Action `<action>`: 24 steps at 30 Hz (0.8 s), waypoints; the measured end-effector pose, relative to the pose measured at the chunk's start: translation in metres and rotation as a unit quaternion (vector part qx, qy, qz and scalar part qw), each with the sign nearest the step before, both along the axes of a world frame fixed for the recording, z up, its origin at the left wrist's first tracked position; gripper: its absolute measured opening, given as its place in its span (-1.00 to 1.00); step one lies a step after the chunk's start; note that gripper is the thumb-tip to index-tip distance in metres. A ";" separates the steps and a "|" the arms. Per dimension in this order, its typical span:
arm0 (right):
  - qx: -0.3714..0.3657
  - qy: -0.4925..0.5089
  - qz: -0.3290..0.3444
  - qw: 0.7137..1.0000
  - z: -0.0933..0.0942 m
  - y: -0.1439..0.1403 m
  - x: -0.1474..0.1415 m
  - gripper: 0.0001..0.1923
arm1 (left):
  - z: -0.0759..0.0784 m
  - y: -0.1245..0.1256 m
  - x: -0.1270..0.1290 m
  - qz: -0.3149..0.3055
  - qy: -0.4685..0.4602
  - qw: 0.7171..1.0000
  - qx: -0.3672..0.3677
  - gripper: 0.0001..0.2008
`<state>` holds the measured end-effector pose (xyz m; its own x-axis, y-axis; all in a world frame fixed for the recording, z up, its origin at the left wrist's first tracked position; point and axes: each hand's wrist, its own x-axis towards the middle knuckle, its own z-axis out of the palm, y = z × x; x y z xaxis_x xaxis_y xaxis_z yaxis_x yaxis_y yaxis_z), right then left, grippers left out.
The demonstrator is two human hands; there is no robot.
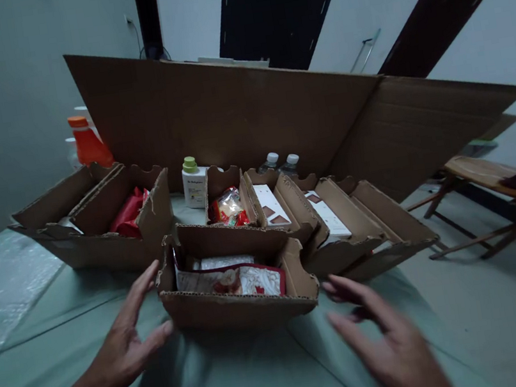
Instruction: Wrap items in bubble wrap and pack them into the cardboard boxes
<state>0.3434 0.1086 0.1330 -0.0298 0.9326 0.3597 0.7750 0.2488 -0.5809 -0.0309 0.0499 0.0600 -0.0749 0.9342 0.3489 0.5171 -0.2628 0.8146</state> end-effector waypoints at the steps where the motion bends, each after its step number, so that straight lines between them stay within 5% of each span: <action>1: -0.036 0.020 0.032 0.999 -0.013 0.000 -0.010 -0.39 | -0.005 0.004 0.005 -0.013 -0.034 0.999 -0.026 -0.17; 4: -0.101 0.073 0.083 0.989 -0.041 0.005 -0.048 -0.44 | -0.013 0.020 0.025 -0.039 -0.148 0.986 -0.069 -0.17; 8: -0.102 0.086 0.085 0.987 -0.054 -0.005 -0.070 -0.52 | -0.016 0.019 0.040 -0.036 -0.223 0.972 -0.067 -0.22; 14: -0.035 0.098 0.142 0.984 -0.054 -0.069 -0.099 -0.59 | -0.020 -0.072 0.000 0.023 -0.231 0.966 -0.113 -0.42; 17: -0.053 0.121 0.185 0.974 -0.032 -0.073 -0.139 -0.56 | 0.005 -0.096 -0.037 0.099 -0.215 0.963 -0.130 -0.44; 19: -0.058 0.145 0.193 0.969 -0.010 -0.058 -0.156 -0.55 | 0.035 -0.081 -0.051 0.110 -0.198 0.969 -0.095 -0.38; 22: -0.029 0.150 0.184 0.971 0.019 -0.033 -0.150 -0.52 | 0.072 -0.035 -0.043 0.031 -0.200 0.979 -0.009 -0.28; 24: 0.001 0.121 0.130 0.984 0.028 -0.032 -0.131 -0.57 | 0.080 -0.013 -0.026 -0.031 -0.209 0.977 0.022 -0.24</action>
